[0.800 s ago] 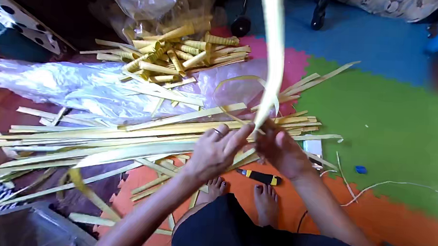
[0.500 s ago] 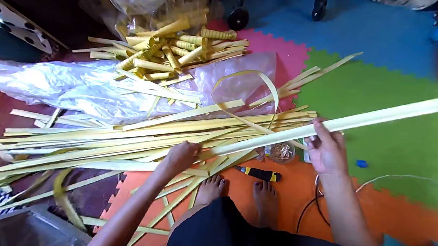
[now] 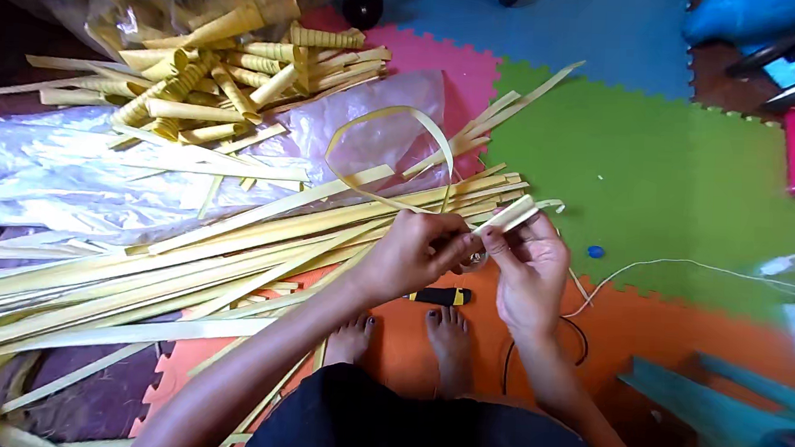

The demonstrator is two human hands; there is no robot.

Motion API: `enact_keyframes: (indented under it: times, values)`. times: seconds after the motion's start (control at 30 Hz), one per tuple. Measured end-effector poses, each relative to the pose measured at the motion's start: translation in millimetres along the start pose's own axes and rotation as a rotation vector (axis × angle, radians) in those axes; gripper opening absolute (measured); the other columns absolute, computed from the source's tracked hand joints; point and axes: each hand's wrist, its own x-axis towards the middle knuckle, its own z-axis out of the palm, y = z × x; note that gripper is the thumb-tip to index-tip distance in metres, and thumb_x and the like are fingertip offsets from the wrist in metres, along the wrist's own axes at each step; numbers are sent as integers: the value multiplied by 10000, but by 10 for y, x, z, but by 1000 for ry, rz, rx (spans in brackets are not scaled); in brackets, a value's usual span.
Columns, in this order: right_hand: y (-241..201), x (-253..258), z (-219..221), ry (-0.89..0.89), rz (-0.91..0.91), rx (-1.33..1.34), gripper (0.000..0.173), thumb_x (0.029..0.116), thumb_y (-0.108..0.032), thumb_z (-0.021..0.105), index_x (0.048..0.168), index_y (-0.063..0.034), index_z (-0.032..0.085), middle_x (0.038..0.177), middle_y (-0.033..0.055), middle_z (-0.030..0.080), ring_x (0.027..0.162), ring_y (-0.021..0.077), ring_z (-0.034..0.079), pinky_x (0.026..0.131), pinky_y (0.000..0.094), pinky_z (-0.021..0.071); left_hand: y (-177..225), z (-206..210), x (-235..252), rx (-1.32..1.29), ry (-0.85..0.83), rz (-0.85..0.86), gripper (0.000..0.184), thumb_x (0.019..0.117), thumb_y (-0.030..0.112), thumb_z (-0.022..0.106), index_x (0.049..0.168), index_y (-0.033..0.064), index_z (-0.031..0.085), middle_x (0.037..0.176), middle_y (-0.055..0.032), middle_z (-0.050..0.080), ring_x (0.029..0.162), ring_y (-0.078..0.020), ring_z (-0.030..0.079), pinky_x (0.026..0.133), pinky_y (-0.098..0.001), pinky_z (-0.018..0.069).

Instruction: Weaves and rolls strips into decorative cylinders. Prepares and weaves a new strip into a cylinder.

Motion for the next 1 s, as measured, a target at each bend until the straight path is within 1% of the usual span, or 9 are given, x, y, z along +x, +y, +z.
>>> enact_keyframes:
  times: [0.17, 0.27, 0.4, 0.5, 0.63, 0.7, 0.77, 0.87, 1.0]
  values:
    - [83, -6, -29, 109, -239, -69, 254, 907, 23, 721, 1145, -62, 693, 982, 5, 750, 811, 118, 735, 727, 292, 646, 3, 166, 3, -199, 100, -88, 127, 1033, 61, 585, 986, -28, 662, 823, -77, 738, 680, -118, 738, 607, -285, 649]
    - [146, -65, -126, 115, -474, -310, 138, 919, 4, 714, 1052, -10, 749, 991, 34, 749, 827, 97, 725, 708, 255, 634, -17, 234, -13, -295, 116, -94, 141, 1035, 48, 561, 1065, -34, 672, 832, -73, 733, 673, -118, 728, 584, -276, 636]
    - [176, -126, -214, 69, -689, -563, 110, 916, 12, 713, 1001, -20, 775, 1070, 91, 731, 990, 117, 716, 826, 230, 610, 14, 235, -51, -367, 93, -77, 170, 1032, 44, 532, 1058, -38, 678, 774, -50, 714, 595, -71, 676, 530, -217, 583]
    - [213, -151, -219, 47, -772, -630, 92, 908, 17, 711, 980, -4, 765, 1064, 121, 707, 971, 133, 711, 839, 239, 609, 48, 236, -73, -364, 96, -80, 145, 1023, 77, 588, 1025, -25, 691, 769, -45, 722, 601, -72, 683, 534, -218, 589]
    - [134, -159, -218, -58, -497, -409, 195, 952, -40, 607, 1065, -24, 765, 1073, 52, 715, 857, 56, 681, 717, 208, 594, 31, 269, -127, -184, 202, -56, 122, 996, 73, 641, 966, -19, 715, 785, -47, 738, 627, -71, 702, 576, -229, 613]
    - [32, -121, -250, -200, -156, -182, 317, 1017, -119, 544, 1298, -115, 692, 1146, -20, 710, 958, 79, 695, 836, 300, 608, 24, 287, -151, -63, 268, -23, 97, 975, 58, 663, 957, -18, 722, 777, -46, 735, 635, -55, 700, 594, -215, 608]
    - [-14, -65, -219, -231, 38, -78, 280, 1007, -85, 572, 1246, -121, 714, 1123, -23, 714, 929, 74, 684, 818, 265, 591, 9, 325, -162, -27, 290, 12, 80, 958, 35, 671, 942, -31, 715, 769, -59, 730, 644, -60, 705, 613, -217, 611]
    - [15, -38, -159, -166, -26, -113, 145, 974, -36, 630, 1008, -139, 726, 995, -60, 724, 850, 26, 682, 749, 197, 590, 12, 353, -148, -48, 234, 50, 79, 969, 33, 655, 955, -30, 700, 806, -67, 731, 694, -67, 717, 659, -220, 616]
    - [25, -50, -113, -134, -221, -285, 83, 977, -64, 650, 1001, -111, 714, 950, -72, 651, 849, -5, 629, 733, 146, 545, 43, 309, -172, -97, 172, 31, 79, 988, 28, 615, 1007, -19, 676, 849, -61, 731, 734, -57, 711, 678, -209, 603]
